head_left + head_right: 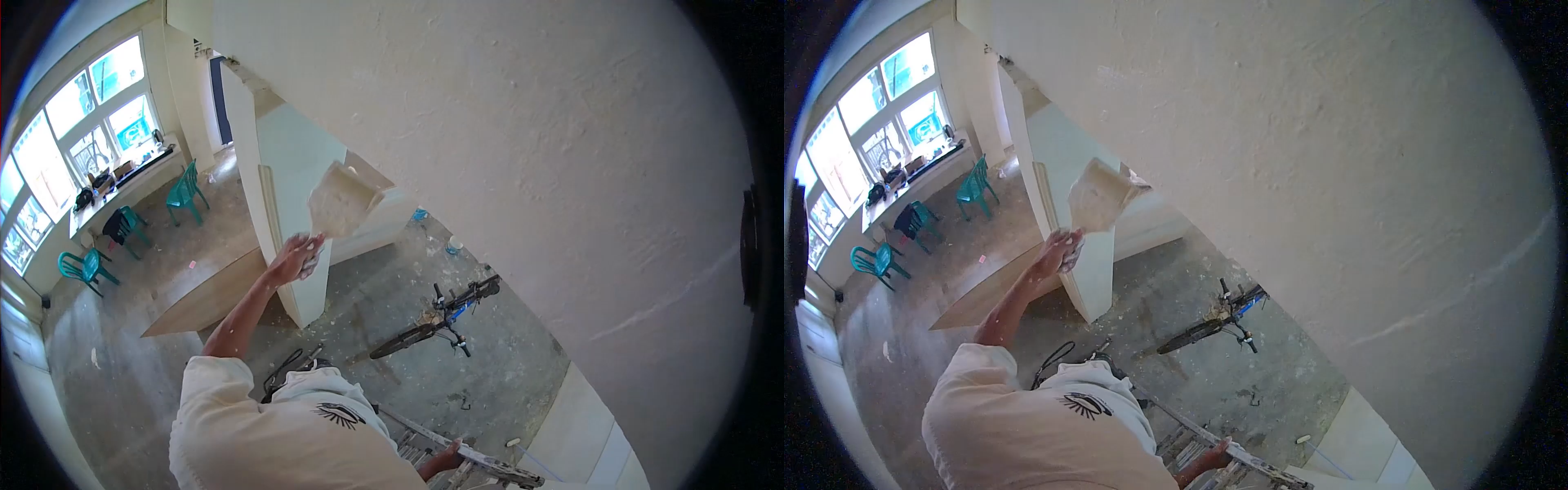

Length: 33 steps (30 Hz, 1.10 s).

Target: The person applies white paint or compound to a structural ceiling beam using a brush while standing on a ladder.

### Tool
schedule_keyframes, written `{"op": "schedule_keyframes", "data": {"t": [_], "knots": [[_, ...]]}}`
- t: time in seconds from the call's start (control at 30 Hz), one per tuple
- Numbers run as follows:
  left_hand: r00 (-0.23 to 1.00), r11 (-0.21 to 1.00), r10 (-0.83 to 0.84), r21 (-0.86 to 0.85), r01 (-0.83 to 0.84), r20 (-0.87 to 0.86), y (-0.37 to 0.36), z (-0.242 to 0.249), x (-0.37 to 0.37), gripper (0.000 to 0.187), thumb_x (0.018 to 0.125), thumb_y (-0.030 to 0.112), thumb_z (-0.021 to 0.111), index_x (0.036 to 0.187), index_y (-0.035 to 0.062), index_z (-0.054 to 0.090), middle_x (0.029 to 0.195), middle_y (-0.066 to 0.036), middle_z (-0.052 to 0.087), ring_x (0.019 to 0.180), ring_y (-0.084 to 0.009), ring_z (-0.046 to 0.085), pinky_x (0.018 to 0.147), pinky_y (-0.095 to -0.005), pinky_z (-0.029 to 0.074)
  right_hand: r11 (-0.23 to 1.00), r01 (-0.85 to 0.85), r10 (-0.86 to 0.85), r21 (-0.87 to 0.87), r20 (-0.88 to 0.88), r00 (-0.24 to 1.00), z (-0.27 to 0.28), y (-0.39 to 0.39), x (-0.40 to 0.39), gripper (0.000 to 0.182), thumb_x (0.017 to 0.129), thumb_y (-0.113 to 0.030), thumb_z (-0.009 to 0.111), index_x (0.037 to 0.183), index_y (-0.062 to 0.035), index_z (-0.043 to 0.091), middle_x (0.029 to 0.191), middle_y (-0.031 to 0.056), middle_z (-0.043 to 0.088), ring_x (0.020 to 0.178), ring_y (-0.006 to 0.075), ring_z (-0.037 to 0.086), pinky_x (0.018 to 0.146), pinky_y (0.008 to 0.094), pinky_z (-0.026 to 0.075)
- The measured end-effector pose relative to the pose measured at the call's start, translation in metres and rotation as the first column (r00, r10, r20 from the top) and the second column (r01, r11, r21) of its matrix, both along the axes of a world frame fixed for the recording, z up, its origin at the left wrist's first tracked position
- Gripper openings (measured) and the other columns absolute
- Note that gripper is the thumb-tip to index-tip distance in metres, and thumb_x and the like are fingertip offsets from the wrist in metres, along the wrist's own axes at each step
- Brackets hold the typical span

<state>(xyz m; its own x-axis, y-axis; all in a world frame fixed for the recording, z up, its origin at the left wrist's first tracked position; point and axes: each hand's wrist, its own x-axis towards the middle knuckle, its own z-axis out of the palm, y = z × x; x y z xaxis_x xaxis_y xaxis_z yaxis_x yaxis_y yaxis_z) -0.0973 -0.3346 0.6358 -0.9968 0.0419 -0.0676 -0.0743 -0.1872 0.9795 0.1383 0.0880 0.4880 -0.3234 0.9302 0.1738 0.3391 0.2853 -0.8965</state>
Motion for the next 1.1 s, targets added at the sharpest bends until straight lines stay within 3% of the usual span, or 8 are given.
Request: {"op": "schedule_keyframes", "data": {"t": [0.17,0.2,0.37,0.5,0.57,0.7,0.93,1.1], "knots": [[0.978,0.967,0.041,0.255,0.013,-0.203,-0.013,0.014,-0.008,0.029,0.082,0.035,0.043,0.063,0.014,0.037,0.045,0.005,0.029,0.035,-0.0048,0.031,0.03,-0.0193,0.027,0.999,-0.039,0.039,0.006,0.064,0.997,-0.024,0.018,0.004,0.026,0.073,-0.017,0.054,0.077,0.0086,0.052,0.077,0.0204,0.054,0.067,0.0289,0.049,0.064,0.0365,0.04],[0.95,0.917,-0.058,0.361,0.172,-0.306,-0.019,0.025,-0.02,0.028,0.082,0.035,0.043,0.063,0.0147,0.037,0.045,0.005,0.03,0.032,-0.0044,0.03,0.028,-0.0195,0.026,0.997,-0.043,0.038,0.062,0.085,0.996,-0.027,0.02,0.004,0.027,0.073,-0.018,0.053,0.076,0.0088,0.052,0.076,0.0208,0.054,0.066,0.0295,0.049,0.063,0.0369,0.04],[0.969,0.966,-0.099,0.213,0.149,-0.228,-0.001,0.102,-0.053,0.039,0.083,0.041,0.038,0.057,0.0133,0.031,0.043,0.004,0.027,0.03,-0.0057,0.025,0.027,-0.0199,0.02,0.995,-0.017,0.017,0.103,0.0,1.0,-0.043,0.025,0.005,0.029,0.073,-0.02,0.053,0.076,0.009,0.052,0.071,0.0203,0.054,0.061,0.0297,0.049,0.058,0.0382,0.04],[0.923,0.959,-0.113,0.203,0.198,-0.367,0.01,0.058,-0.059,0.038,0.084,0.037,0.037,0.056,0.014,0.028,0.043,0.005,0.025,0.031,-0.0053,0.024,0.028,-0.0206,0.019,0.995,0.013,-0.014,0.096,0.01,1.0,-0.05,0.029,0.003,0.029,0.073,-0.018,0.053,0.078,0.0104,0.052,0.074,0.0215,0.055,0.065,0.0308,0.051,0.06,0.0387,0.041],[0.981,0.938,-0.116,0.308,0.16,-0.157,0.009,0.028,-0.049,0.038,0.085,0.036,0.037,0.055,0.0142,0.027,0.043,0.005,0.025,0.032,-0.0049,0.024,0.028,-0.0205,0.019,0.997,0.043,-0.041,0.068,-0.04,0.998,-0.053,0.027,0.001,0.029,0.073,-0.017,0.053,0.079,0.0111,0.052,0.076,0.0219,0.055,0.066,0.0311,0.052,0.06,0.0385,0.041],[0.987,0.964,-0.077,0.241,0.11,-0.142,0.012,-0.018,-0.013,0.035,0.083,0.036,0.04,0.058,0.0144,0.028,0.045,0.005,0.027,0.032,-0.0043,0.025,0.028,-0.0194,0.02,0.998,0.061,-0.061,0.0,0.034,0.998,-0.034,0.022,0.003,0.03,0.073,-0.016,0.053,0.083,0.0126,0.051,0.08,0.0221,0.055,0.068,0.031,0.053,0.062,0.0375,0.042],[0.887,0.929,0.018,0.335,0.156,-0.462,0.042,0.073,-0.021,0.036,0.08,0.042,0.043,0.064,0.0098,0.038,0.046,0.004,0.029,0.032,-0.006,0.028,0.029,-0.0199,0.022,0.988,0.057,-0.054,-0.144,0.029,0.998,-0.025,0.017,0.0,0.033,0.071,-0.015,0.055,0.089,0.012,0.051,0.087,0.0213,0.054,0.077,0.0292,0.052,0.068,0.0363,0.041],[0.92,0.974,-0.057,0.181,0.137,-0.388,0.081,0.136,-0.017,0.033,0.08,0.039,0.045,0.065,0.0102,0.039,0.043,0.002,0.032,0.03,-0.007,0.031,0.026,-0.0205,0.027,0.991,0.022,-0.027,-0.133,-0.033,0.999,-0.003,0.007,0.0,0.031,0.069,-0.011,0.056,0.089,0.0116,0.05,0.089,0.0211,0.053,0.077,0.0286,0.051,0.07,0.0358,0.041]]}}
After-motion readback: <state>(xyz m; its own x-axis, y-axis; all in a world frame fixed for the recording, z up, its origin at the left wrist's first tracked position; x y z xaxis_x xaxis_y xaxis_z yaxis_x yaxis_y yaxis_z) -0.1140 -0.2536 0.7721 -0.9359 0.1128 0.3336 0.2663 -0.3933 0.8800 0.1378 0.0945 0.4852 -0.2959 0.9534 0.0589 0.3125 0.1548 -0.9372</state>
